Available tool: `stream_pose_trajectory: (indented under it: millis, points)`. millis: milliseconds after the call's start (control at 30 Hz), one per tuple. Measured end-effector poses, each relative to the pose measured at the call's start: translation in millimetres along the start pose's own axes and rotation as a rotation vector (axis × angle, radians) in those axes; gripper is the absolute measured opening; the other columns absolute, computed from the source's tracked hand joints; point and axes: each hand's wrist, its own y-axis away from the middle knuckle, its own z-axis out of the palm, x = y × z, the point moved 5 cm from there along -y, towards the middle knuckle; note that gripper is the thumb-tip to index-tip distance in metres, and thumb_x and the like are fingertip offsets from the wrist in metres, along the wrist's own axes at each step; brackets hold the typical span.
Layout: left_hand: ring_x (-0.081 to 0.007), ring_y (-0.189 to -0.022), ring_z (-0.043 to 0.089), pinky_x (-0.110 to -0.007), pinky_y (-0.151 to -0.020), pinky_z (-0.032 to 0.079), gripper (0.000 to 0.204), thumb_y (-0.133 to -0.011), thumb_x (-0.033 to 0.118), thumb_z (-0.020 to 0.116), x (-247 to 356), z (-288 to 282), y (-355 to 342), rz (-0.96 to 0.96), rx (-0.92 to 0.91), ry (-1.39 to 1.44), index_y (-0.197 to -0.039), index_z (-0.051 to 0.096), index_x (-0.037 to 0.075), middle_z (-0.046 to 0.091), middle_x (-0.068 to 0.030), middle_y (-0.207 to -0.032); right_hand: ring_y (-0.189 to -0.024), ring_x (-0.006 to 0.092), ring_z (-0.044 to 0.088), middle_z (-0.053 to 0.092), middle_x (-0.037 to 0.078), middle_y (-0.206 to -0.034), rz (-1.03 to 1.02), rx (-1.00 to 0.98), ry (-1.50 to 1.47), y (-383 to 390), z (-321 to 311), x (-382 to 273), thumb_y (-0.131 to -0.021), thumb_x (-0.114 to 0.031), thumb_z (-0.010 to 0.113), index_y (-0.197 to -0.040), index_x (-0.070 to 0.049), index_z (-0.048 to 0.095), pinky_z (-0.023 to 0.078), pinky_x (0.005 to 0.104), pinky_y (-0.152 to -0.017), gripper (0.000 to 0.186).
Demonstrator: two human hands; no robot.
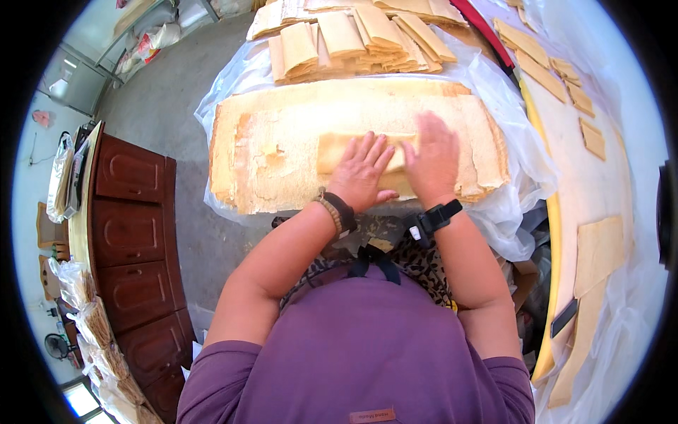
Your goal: The person sorts through and handles large thin paper-like sheets on a plastic-covered table, picking up sheets from a stack and placing them into smaller piles.
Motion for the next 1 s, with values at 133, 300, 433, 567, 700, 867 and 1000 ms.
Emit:
stream_pose_trajectory:
  millis: [133,300,433,567,700,867,1000]
  points:
    - [-0.0347,-0.148,0.019,-0.050,-0.120,0.015,0.093,-0.084,0.067,0.057,-11,5,1,-0.044,-0.032,-0.021,-0.150,0.034,0.006,0.031,-0.0189,-0.156,-0.145,0.0307,0.029,0.041,0.010,-0.152,-0.222,-0.224,-0.089,14,39,-25,-0.093,-0.042,0.056,-0.144,-0.016,0.048,0.017,0.0487,-0.119,0.058]
    - [-0.0370,-0.147,0.021,-0.047,-0.121,0.015,0.091,-0.083,0.064,0.061,-42,-6,24,-0.132,0.010,-0.006,-0.148,0.037,0.006,0.029,-0.0210,-0.156,-0.148,0.0319,0.021,0.031,0.007,-0.158,-0.206,-0.139,0.047,26,45,-1,-0.088,-0.059,0.057,-0.148,-0.019,0.043,0.012,0.0541,-0.119,0.073]
    - [-0.0363,-0.146,0.023,-0.044,-0.120,0.018,0.086,-0.084,0.060,0.063,-48,-9,29,-0.142,0.025,0.005,-0.146,0.040,0.006,0.030,-0.0211,-0.155,-0.146,0.0331,0.024,0.034,0.008,-0.156,-0.250,-0.105,0.035,23,44,-3,-0.087,-0.059,0.058,-0.146,-0.019,0.045,0.013,0.0564,-0.118,0.073]
    - [-0.0354,-0.141,0.035,-0.044,-0.115,0.032,0.073,-0.088,0.051,0.064,-62,-14,19,-0.081,-0.052,-0.024,-0.142,0.044,0.006,0.039,-0.0201,-0.150,-0.140,0.0345,0.035,0.043,0.010,-0.150,-0.313,-0.121,-0.035,19,26,2,-0.085,-0.047,0.066,-0.140,-0.017,0.050,0.025,0.0526,-0.114,0.065]
    - [-0.0323,-0.124,0.053,-0.040,-0.092,0.052,0.049,-0.090,0.035,0.064,-57,-31,5,0.121,-0.120,-0.157,-0.128,0.053,0.006,0.053,-0.0153,-0.137,-0.115,0.0308,0.061,0.064,0.012,-0.126,-0.336,-0.280,-0.311,8,7,35,-0.084,-0.023,0.072,-0.125,-0.011,0.064,0.048,0.0406,-0.097,0.043]
    - [-0.0333,-0.083,0.066,-0.043,-0.074,0.053,0.022,-0.089,0.024,0.064,-81,-56,-22,-0.099,0.028,0.377,-0.106,0.065,0.009,0.069,-0.0128,-0.092,-0.096,0.0214,0.069,0.072,0.010,-0.105,0.052,0.138,-0.624,1,-32,84,-0.090,-0.008,0.066,-0.113,-0.001,0.067,0.053,0.0320,-0.087,0.025]
    - [-0.0184,-0.065,0.063,-0.036,-0.060,0.050,0.016,-0.091,0.017,0.063,-135,-74,-65,-0.371,0.238,0.762,-0.101,0.067,0.004,0.064,-0.0095,-0.072,-0.096,0.0154,0.067,0.071,0.009,-0.103,0.521,0.357,-1.086,31,-43,141,-0.098,-0.007,0.058,-0.113,0.002,0.066,0.052,0.0289,-0.088,0.019]
